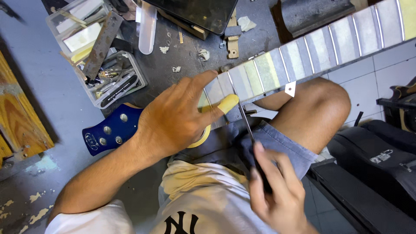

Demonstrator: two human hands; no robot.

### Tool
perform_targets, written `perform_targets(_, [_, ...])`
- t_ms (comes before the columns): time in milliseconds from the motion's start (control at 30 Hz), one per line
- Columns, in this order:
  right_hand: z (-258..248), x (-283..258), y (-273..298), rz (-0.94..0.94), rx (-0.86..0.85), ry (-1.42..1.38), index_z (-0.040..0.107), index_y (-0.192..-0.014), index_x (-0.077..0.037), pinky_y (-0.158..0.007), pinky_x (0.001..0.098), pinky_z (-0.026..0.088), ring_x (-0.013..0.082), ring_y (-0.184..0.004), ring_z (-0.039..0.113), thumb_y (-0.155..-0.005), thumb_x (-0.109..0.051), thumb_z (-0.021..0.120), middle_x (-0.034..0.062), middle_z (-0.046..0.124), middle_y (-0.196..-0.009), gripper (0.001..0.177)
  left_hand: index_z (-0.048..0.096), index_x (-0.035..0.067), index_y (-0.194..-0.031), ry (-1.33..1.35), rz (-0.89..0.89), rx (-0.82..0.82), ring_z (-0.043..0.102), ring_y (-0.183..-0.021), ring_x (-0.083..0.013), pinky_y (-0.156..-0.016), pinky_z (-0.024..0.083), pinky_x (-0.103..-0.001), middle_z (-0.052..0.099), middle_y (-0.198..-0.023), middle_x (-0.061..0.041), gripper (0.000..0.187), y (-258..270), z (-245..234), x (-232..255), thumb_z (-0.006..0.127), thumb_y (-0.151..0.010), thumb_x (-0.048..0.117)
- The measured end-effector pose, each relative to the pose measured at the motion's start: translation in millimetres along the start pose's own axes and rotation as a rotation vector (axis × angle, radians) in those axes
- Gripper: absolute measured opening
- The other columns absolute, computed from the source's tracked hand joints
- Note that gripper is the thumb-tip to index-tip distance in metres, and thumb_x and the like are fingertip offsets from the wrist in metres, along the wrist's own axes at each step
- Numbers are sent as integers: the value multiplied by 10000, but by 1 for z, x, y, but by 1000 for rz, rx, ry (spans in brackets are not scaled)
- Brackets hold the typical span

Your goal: The person files the edges of the guitar fretboard using a metal file while protecting the frets with masking tape. They repeatedly file along the taped sections and occasionally wipe the surface with a cloth.

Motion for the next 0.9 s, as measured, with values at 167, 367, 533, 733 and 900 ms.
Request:
perform_targets(167, [16,-5,-47,-1,-104,25,530,-1534,36,-992,372,587,300,-1152,702,-1037,-16,564,182,621,-1274,502,709,178,-1264,16,-9,-52,670,-907,-338,-655,566,-397,569,-1393,-248,168,-1,-1,1,671,-1106,137])
perform_targets(367, [-5,4,16,-8,-13,5,635,-1362,82,-927,301,597,275,-995,746,-1001,4,606,252,698,-1190,371,749,123,-1152,16,-10,-44,662,-932,-368,-648,573,-431,596,-1375,-241,166,1,3,1,736,-1102,280])
perform_targets(533, [9,-8,-41,39,-118,94,542,-1547,-19,-913,357,583,267,-1110,707,-1045,-64,589,155,628,-1271,506,704,194,-1282,11,-15,-31,663,-901,-360,-644,558,-431,581,-1383,-252,161,0,3,2,636,-1138,212])
perform_targets(733, [-4,12,11,158,-75,-184,545,-1498,83,-880,289,525,217,-928,669,-1056,-118,571,161,678,-1101,486,676,94,-1272,54,-48,-77,654,-915,-371,-618,584,-459,556,-1401,-242,249,2,8,-2,694,-1108,281])
perform_targets(900, [-3,2,-19,98,-105,-116,524,-1519,63,-943,285,553,195,-946,745,-1054,-89,567,138,755,-1127,491,714,178,-1242,30,-10,-39,655,-929,-379,-658,561,-443,575,-1385,-259,146,2,3,0,697,-1121,258])
Point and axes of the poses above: each hand's wrist, its own y-axis away from the middle knuckle, its own z-axis out of the palm, x = y × z, the point moved 3 cm from there along -y, towards the middle knuckle
